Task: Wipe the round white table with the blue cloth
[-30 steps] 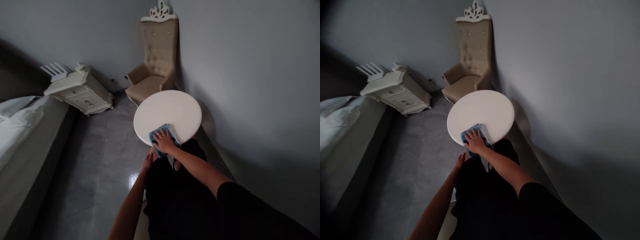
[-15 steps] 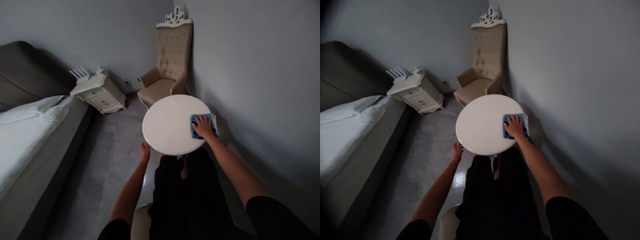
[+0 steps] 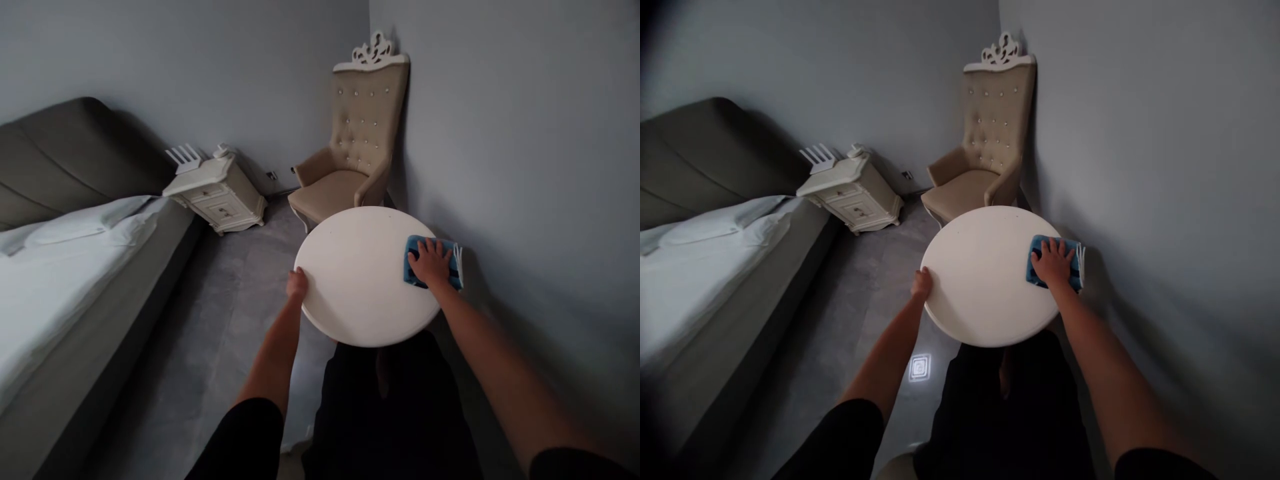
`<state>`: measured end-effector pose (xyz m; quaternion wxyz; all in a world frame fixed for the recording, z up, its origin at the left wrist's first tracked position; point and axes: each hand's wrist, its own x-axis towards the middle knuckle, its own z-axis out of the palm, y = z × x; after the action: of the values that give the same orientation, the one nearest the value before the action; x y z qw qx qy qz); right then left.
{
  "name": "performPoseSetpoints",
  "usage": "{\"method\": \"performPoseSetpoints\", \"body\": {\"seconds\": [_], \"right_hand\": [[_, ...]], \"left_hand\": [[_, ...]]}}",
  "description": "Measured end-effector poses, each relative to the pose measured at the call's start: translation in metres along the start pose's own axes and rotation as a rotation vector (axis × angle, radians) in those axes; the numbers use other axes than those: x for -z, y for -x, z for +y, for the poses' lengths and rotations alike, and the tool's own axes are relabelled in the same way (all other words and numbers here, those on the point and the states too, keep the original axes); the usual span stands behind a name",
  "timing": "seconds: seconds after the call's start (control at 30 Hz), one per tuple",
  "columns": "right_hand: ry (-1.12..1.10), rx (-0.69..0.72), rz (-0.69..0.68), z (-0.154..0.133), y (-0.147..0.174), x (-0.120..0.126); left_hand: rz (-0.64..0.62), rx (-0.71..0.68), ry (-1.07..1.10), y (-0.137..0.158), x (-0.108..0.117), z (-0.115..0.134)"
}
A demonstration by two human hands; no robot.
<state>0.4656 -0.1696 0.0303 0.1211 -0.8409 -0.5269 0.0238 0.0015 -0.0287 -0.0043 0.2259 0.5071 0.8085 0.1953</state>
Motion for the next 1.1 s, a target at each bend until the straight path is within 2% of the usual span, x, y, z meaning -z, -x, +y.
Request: {"method": "performPoseSetpoints", "body": {"seconds": [0.1,0.27,0.57,0.73,0.87,1.1], "right_hand": [[0.011,-0.018,0.003,-0.006,-0.007,-0.002],[0.026,-0.037,0.014,-0.018,-0.019,-0.001],[0.050,-0.055,0.035,-0.023,-0.030,-0.004],[0.064,-0.056,0.017,-0.026,-0.026,-0.002],[0.083,-0.041,-0.029,-0.030,0.001,0.003],[0.135,0.093,-0.079,-0.036,0.090,0.003]], "left_hand": [[-0.021,0.071,-0.021,0.001,-0.004,0.001],[-0.040,0.108,-0.020,0.003,-0.002,0.000],[-0.042,0.108,0.007,0.004,-0.002,0.001],[-0.052,0.097,0.021,0.004,-0.002,0.003],[-0.062,0.091,0.037,0.005,0.000,0.006],[-0.060,0.085,0.038,0.007,0.000,0.007]]}}
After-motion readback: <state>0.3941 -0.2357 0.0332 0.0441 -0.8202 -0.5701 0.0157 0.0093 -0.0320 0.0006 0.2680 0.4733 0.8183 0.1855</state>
